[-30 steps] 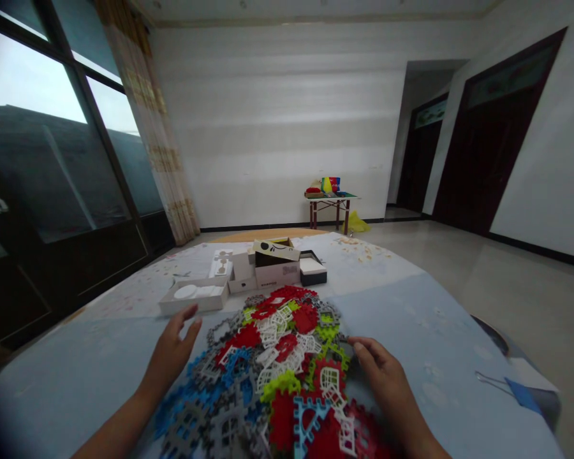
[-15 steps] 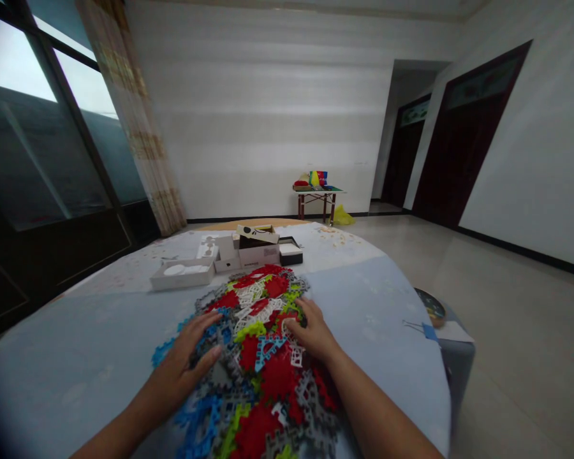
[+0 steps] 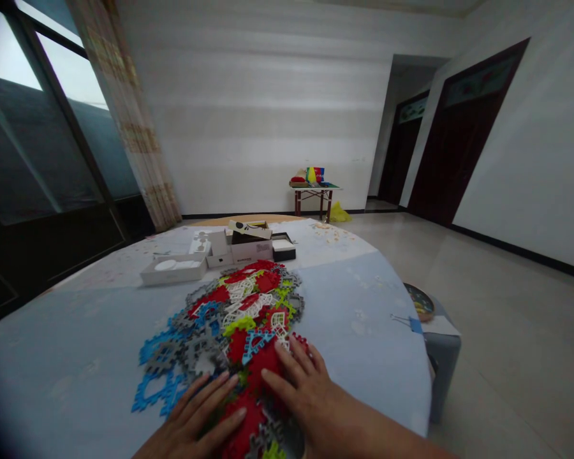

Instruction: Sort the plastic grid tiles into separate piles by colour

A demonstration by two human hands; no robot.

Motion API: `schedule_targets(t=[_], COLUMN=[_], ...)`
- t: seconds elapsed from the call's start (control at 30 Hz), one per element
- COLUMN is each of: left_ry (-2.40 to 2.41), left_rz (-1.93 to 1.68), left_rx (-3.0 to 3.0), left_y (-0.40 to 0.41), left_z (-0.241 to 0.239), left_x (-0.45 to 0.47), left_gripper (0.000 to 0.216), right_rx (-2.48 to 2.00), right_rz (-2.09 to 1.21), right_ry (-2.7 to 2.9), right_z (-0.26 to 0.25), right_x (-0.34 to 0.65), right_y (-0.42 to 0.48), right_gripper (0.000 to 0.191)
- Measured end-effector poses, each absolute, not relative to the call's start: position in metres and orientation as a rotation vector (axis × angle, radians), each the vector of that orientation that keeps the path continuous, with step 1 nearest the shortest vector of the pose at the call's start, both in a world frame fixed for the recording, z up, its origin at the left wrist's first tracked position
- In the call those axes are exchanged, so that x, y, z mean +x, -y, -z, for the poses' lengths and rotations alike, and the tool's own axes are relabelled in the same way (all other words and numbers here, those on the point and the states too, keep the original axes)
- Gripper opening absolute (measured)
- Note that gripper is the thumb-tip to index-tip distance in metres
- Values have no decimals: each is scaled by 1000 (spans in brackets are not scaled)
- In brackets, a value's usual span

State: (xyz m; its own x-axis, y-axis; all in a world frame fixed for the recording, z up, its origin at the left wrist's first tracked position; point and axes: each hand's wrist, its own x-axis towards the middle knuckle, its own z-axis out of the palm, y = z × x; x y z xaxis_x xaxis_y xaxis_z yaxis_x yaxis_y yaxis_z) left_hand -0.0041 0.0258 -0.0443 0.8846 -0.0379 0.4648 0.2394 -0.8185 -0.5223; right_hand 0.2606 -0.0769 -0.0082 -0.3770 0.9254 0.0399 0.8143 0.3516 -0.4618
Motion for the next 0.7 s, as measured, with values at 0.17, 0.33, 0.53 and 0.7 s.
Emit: schedule_targets(t=[0.17, 0.33, 0.53, 0.7], left_ry=[168, 417, 585, 639], left_rz=[503, 403, 325, 472], left_rx=[-2579, -2660, -2788, -2943], left_y=[-37, -48, -66, -75], left_z=[36, 34, 28, 21], left_x=[-9, -11, -14, -21], left_gripper=[75, 92, 94, 92], right_rx=[-1491, -1503, -1545, -1416], right_rz=[-426, -358, -271, -235], right_ry=[2294, 2269, 2188, 2068], right_z=[24, 17, 7, 4], right_x=[252, 246, 236, 241], right_y=[57, 24, -14, -31], right_gripper=[107, 98, 91, 63])
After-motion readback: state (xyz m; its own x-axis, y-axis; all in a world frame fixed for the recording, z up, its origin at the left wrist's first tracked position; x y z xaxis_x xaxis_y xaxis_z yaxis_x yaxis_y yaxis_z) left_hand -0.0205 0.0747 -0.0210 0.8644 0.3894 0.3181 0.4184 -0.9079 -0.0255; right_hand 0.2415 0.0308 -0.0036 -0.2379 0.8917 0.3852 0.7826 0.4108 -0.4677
